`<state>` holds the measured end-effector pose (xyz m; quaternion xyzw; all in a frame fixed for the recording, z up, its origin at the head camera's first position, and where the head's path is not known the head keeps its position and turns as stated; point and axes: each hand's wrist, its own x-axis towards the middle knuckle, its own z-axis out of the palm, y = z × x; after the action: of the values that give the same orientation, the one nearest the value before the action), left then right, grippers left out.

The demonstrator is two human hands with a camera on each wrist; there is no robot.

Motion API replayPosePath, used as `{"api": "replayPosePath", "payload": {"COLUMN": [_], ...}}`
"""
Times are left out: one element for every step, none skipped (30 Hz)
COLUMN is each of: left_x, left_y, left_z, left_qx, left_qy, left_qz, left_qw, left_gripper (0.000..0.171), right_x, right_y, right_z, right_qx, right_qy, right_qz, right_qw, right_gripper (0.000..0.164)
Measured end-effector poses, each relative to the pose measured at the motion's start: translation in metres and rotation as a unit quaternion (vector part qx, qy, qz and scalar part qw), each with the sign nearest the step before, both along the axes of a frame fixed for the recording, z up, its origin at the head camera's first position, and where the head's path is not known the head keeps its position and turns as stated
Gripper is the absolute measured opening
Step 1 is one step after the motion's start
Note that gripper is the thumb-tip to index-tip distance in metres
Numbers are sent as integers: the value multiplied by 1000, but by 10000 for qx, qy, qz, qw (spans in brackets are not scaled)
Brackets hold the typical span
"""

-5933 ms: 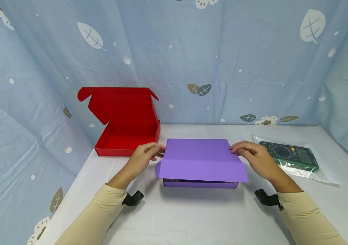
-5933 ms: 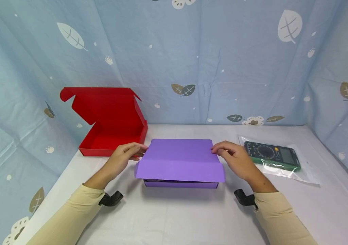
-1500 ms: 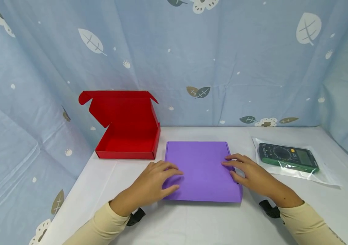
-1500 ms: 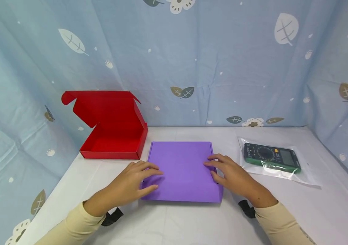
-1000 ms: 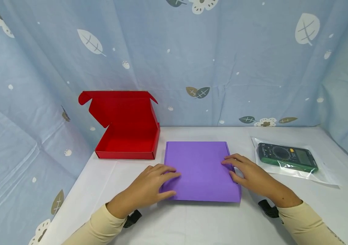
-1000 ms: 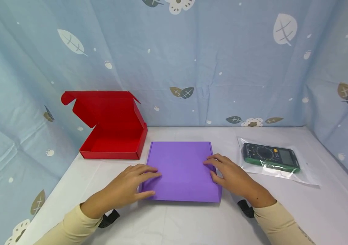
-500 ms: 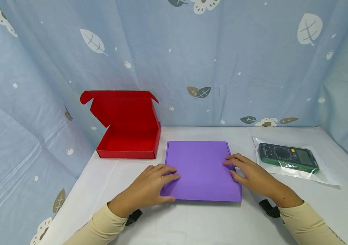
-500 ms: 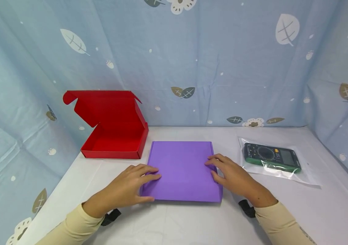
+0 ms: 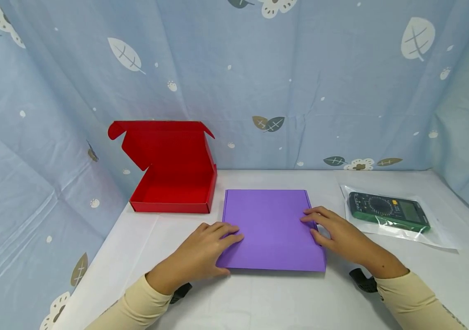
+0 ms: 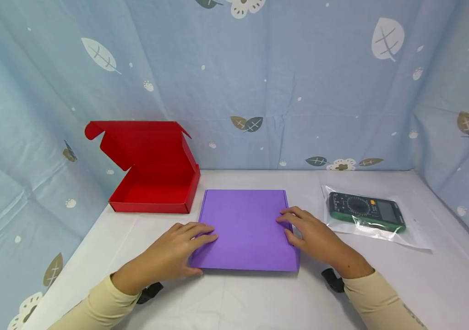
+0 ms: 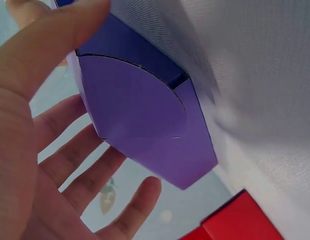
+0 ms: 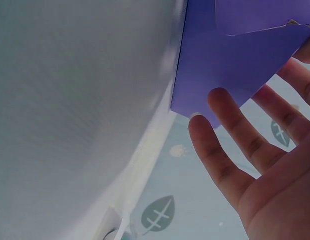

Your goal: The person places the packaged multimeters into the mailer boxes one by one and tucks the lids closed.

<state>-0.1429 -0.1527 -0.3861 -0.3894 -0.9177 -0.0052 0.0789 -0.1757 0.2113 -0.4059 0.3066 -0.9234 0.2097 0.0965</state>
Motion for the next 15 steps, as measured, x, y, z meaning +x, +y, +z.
{"api": "replayPosePath", "payload": {"left_x": [0,0,0,0,-1,-1,-1,-1,-1,-1,-1,-2,-2,-2,-2], "left_y": [0,0,0,0,-1,-1,-1,-2,-2,-3,-3,-4,-4,-5,-5], "left_z": [0,0,0,0,0,1,1,2,2,3,3,3,4,4,4], "left_qx": [-12,-7,1,4,19,33,39,56,72,92,121,147,184,225,257], "left_qy": [-9,-17,-28,-39,-48,-75,-109,-144,-166,-177,-191,-209,-221,-215,-210], "left_qz": [10,18,27,41,50,70,92,104,111,112,111,108,94,72,55], "left_qw": [10000,10000,10000,10000,10000,9999,9999,9998,9998,9997,9997,9996,9995,9995,9994], "left_gripper": [80,80,81,82,82,82,82,81,79,78,76,74,73,71,70], "right_x": [0,0,0,0,0,0,0,0,0,0,0,0,0,0,0], "right_y": [0,0,0,0,0,0,0,0,1,1,1,1,1,1,1], "right_z": [0,0,0,0,0,0,0,0,0,0,-1,-1,-1,-1,-1], "right_qx": [-4,-4,-11,-12,-12,-11,-16,-20,-17,-11,-2,7,12,19,27], "right_qy": [22,30,16,19,13,11,11,11,20,26,30,40,48,52,54], "right_qz": [7,13,19,20,19,21,27,28,32,32,31,31,30,27,22], "right_qw": [10000,10000,10000,10000,10000,10000,10000,10000,10000,10000,10000,10000,10000,10000,10000], "right_gripper": [31,31,31,31,31,31,32,32,32,32,31,31,31,31,31]}}
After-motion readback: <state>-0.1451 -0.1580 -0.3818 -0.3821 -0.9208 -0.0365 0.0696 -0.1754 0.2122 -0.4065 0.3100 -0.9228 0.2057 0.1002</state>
